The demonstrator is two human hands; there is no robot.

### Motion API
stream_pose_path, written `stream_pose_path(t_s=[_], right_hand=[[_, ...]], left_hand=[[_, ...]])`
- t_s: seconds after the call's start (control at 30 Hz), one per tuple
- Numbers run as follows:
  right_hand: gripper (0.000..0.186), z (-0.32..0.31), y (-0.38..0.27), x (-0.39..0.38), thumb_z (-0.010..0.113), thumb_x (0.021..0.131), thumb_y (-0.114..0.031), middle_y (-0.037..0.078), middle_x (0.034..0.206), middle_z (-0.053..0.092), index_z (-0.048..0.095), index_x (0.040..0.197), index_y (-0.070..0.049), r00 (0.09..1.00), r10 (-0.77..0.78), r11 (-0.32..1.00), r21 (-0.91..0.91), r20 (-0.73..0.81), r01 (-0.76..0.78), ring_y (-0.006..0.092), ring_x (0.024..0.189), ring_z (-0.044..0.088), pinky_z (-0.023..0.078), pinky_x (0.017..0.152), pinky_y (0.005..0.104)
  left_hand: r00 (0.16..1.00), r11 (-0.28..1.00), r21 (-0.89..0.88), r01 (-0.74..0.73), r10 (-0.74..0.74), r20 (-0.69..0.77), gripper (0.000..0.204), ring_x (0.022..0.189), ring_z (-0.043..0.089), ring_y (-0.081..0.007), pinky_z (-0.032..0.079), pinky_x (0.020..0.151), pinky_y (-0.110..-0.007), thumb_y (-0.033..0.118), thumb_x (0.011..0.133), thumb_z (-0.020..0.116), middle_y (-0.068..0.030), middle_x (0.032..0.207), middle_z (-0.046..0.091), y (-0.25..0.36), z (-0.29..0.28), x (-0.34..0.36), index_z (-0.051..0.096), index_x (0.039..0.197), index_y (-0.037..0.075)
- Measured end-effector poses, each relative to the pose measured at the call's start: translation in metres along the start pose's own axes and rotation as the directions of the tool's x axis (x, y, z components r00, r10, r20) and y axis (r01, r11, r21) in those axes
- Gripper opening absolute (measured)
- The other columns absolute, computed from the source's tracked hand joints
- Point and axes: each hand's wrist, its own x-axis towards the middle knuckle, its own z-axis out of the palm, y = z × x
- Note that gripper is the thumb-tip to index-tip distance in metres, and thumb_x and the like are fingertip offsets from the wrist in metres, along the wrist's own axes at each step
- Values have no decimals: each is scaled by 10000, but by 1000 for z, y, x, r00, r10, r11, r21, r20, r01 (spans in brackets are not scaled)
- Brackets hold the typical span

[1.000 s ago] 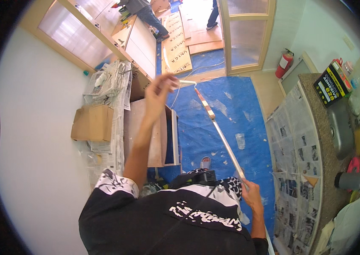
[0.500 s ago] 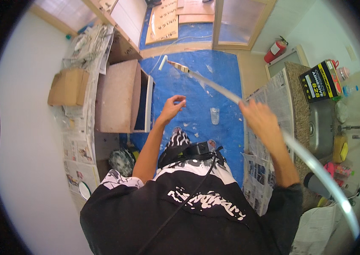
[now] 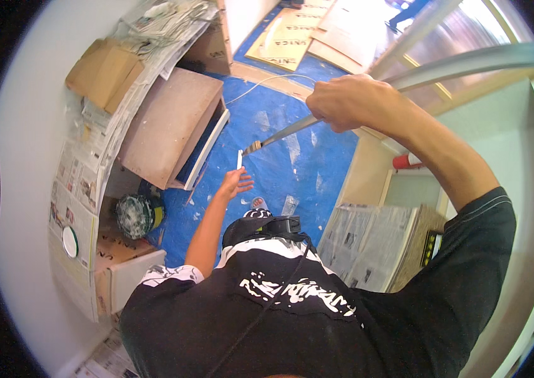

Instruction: The person paints the ceiling using a paint roller attached to an extension pole, then places the pole down to work with a paint tray on the floor.

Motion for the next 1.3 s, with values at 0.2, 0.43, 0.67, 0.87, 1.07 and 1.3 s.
stream_pose_path(t_s=[0.2,0.43,0.67,0.87,1.07,1.3], right_hand=[[126,-79,16,74,627,736,-105,140,820,665,672,831,-35,959,-282,955,-84,32,284,341,799,655,536,633,443],[147,-134,38,182,615,760,-124,149,828,685,700,866,-66,778,-605,730,-274,167,626,337,823,668,544,668,456],[157,-152,121,291,637,725,-73,166,820,680,694,868,-38,464,-879,396,-372,110,840,352,797,680,562,624,454],[207,-125,231,350,601,817,-172,169,855,667,643,1016,-133,258,-962,209,-363,90,908,375,782,660,529,653,489],[256,-122,321,425,557,879,-264,224,830,659,592,1034,-63,165,-985,171,-253,-47,952,417,732,647,518,613,490],[368,-48,405,565,599,873,-374,267,667,606,627,864,-7,175,-977,158,139,-119,978,465,657,606,480,622,522]], left_hand=[[940,810,-526,260,-337,-55,858,1015,607,-460,539,841,-536,557,915,490,-375,1168,507,2,-4,48,238,1338,-146],[969,408,-909,-84,-179,-170,749,961,630,-439,568,783,-503,517,895,555,-334,1094,562,26,-27,46,380,1210,-139],[778,-83,-774,-628,-83,-622,172,783,662,-306,579,661,-400,183,915,568,-178,898,651,54,-5,82,581,1025,52],[454,-135,-434,-891,-246,-856,165,820,623,-236,567,675,-378,123,875,642,-95,909,609,67,68,90,577,1026,121],[-38,67,12,-998,-407,-913,201,845,618,-208,570,714,-377,104,851,688,-69,919,590,159,131,38,568,1013,88],[-687,978,199,-69,98,-720,332,849,655,-206,516,742,-320,207,820,728,-98,1003,679,342,264,-69,639,1076,15]])
